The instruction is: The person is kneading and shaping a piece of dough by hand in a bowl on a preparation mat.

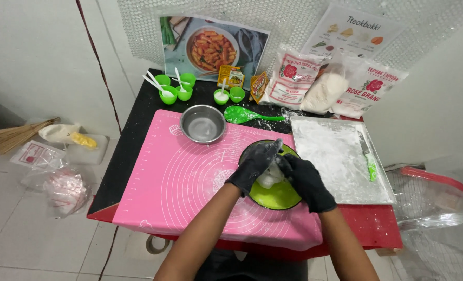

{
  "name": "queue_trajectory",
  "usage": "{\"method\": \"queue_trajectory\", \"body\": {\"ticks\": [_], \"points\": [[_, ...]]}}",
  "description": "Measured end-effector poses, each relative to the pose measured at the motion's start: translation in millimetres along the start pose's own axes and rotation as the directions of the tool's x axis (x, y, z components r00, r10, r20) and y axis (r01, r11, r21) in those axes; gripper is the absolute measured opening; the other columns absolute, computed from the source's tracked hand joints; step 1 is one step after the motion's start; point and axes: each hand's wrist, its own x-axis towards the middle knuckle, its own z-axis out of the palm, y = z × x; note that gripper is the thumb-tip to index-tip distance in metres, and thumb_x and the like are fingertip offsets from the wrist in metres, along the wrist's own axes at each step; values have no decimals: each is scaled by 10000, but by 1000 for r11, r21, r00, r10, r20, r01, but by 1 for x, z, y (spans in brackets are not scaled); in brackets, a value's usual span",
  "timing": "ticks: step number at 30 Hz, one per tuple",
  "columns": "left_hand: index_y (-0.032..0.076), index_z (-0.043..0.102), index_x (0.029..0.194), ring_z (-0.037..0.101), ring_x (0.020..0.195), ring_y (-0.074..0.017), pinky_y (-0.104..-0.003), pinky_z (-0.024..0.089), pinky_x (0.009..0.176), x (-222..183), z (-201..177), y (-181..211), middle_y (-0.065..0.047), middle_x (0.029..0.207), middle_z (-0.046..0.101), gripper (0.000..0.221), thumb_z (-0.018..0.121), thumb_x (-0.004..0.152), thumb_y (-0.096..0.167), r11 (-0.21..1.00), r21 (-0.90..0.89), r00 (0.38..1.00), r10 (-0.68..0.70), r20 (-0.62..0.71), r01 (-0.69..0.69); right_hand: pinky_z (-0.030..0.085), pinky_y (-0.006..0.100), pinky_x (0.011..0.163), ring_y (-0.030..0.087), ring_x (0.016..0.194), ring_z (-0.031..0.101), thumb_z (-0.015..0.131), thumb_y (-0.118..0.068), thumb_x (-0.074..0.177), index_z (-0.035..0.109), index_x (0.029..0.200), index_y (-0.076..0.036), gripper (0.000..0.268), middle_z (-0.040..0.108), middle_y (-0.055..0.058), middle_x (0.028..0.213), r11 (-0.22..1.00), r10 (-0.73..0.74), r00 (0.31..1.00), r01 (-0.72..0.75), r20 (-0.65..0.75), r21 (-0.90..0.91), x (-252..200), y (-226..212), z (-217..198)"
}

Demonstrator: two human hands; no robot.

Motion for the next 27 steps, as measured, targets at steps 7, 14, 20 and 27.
{"method": "queue_trajectory", "body": {"ticks": [7,14,20,27], "points": [[179,736,1136,545,1306,-351,-473,424,1137,-11,-19,30,-119,1255,700,677,282,1012,665,993,-47,992,-107,67,110,586,359,759,213,718,728,862,-168,800,803,960,-111,179,755,101,735,842,-45,998,62,-45,536,-35,-7,-14],[323,747,1018,576,1256,-362,-452,441,1089,7,21,-13,-112,1221,655,382,541,900,622,980,195,996,24,91,-42,547,376,906,198,878,757,749,-395,897,778,952,-264,144,771,-21,715,971,-34,995,54,-90,234,-1,6,-32],[352,710,1078,567,1240,-341,-465,450,1033,13,56,-40,-77,1168,637,596,691,642,758,915,388,993,90,74,-112,519,436,954,283,1064,671,613,-417,1022,723,1086,-233,224,742,50,971,932,-256,926,313,-277,184,7,-82,-90],[392,668,1149,545,1313,-297,-450,414,1114,40,96,-105,-34,1227,655,608,605,695,791,936,352,1000,6,4,-7,497,483,963,350,1081,658,483,-416,1032,697,1066,-161,335,730,108,1054,436,-899,428,894,-92,-101,54,-194,-22]]}}
